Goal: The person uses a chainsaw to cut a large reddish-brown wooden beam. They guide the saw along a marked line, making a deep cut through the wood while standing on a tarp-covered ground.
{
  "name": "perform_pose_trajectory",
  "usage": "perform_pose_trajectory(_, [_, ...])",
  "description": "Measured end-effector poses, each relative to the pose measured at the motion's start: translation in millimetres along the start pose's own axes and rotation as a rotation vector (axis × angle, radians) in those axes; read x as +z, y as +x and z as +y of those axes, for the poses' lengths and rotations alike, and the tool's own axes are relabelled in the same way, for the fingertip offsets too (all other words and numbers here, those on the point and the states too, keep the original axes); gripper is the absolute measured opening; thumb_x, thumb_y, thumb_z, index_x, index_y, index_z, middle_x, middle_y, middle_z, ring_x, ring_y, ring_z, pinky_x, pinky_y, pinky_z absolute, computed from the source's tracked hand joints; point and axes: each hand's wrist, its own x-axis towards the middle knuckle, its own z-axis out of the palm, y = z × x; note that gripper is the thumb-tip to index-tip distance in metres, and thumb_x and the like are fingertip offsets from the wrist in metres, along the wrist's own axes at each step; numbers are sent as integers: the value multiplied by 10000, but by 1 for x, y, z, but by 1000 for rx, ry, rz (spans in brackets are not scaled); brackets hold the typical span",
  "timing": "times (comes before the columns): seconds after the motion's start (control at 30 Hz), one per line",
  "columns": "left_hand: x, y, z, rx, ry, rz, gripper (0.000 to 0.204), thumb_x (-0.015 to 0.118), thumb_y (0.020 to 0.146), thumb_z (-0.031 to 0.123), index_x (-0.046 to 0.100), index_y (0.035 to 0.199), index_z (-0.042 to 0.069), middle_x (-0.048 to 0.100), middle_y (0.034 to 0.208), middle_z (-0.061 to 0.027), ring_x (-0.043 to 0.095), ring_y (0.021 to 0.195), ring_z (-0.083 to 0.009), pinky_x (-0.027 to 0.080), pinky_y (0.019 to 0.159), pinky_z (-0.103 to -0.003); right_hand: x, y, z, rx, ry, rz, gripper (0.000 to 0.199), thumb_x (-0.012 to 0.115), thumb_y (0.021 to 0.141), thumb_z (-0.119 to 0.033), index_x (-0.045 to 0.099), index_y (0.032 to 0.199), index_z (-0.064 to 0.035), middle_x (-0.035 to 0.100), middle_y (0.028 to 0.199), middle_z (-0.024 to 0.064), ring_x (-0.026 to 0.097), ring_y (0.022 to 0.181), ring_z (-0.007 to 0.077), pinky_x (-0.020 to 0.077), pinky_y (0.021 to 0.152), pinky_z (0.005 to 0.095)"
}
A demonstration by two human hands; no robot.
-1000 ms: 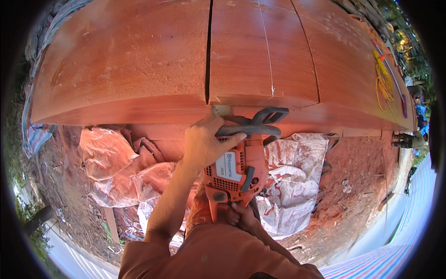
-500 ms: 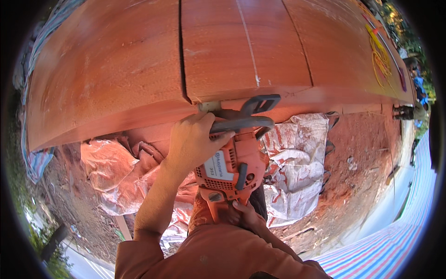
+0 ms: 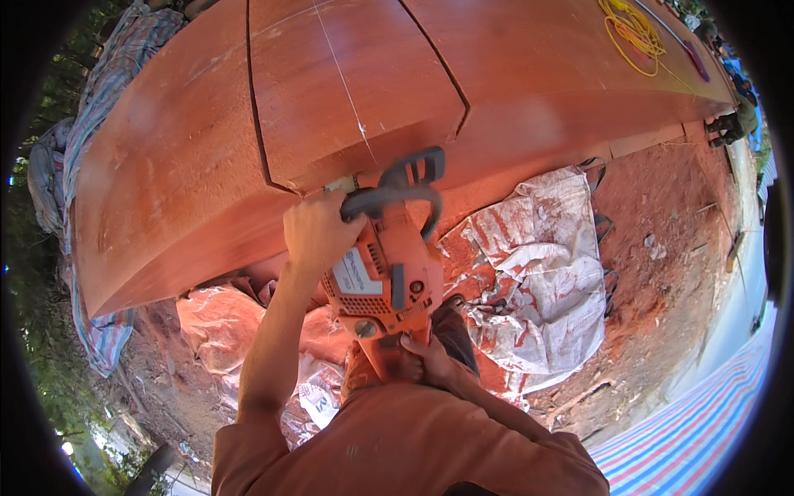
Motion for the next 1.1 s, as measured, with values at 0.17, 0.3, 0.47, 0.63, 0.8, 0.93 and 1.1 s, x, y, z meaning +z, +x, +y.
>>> perform_pose_trajectory(0.17, [-1,6,11,-43,16,-13,260,782,746,282,637,723,68,668,673,-146,679,642,-345,524,580,-453,-4,0,-7,-4,-19,2,242,690,984,-278,505,931,-132,385,542,-40,371,406,104,286,389,288])
perform_pose_trajectory(0.3, [4,12,13,66,62,48,268,804,743,284,645,729,68,652,642,-135,669,621,-350,522,576,-446,1,0,-8,-72,-77,9,264,706,974,-274,489,913,-137,385,538,-45,373,398,100,282,381,290])
perform_pose_trajectory(0.47, [7,10,11,-22,34,37,279,835,729,275,643,725,71,615,596,-118,641,584,-338,499,557,-435,3,-3,-11,-46,-70,67,289,726,961,-284,487,919,-126,393,547,-49,381,399,95,296,381,282])
perform_pose_trajectory(0.63, [6,12,10,3,26,75,283,838,721,253,624,700,70,599,585,-109,633,571,-325,485,533,-412,8,-3,-15,-78,-90,102,308,733,957,-284,479,891,-123,407,559,-43,399,407,93,314,387,275])
perform_pose_trajectory(0.8, [6,15,6,11,-28,89,282,845,706,217,610,687,63,600,597,-113,629,567,-326,480,528,-406,10,-3,-20,-49,-89,94,316,734,956,-282,475,880,-117,414,563,-37,420,413,96,325,388,276])
perform_pose_trajectory(0.93, [3,23,3,5,20,61,261,831,686,200,608,687,65,616,617,-115,634,571,-324,483,533,-408,11,-2,-28,-35,-126,116,320,732,956,-274,471,862,-115,412,563,-34,427,419,99,332,396,278])
perform_pose_trajectory(1.1, [2,29,6,2,-13,32,216,787,672,183,599,676,77,632,624,-119,641,576,-331,496,544,-423,13,-2,-34,1,-113,141,330,733,952,-265,469,825,-113,417,564,-30,435,433,100,332,408,278])
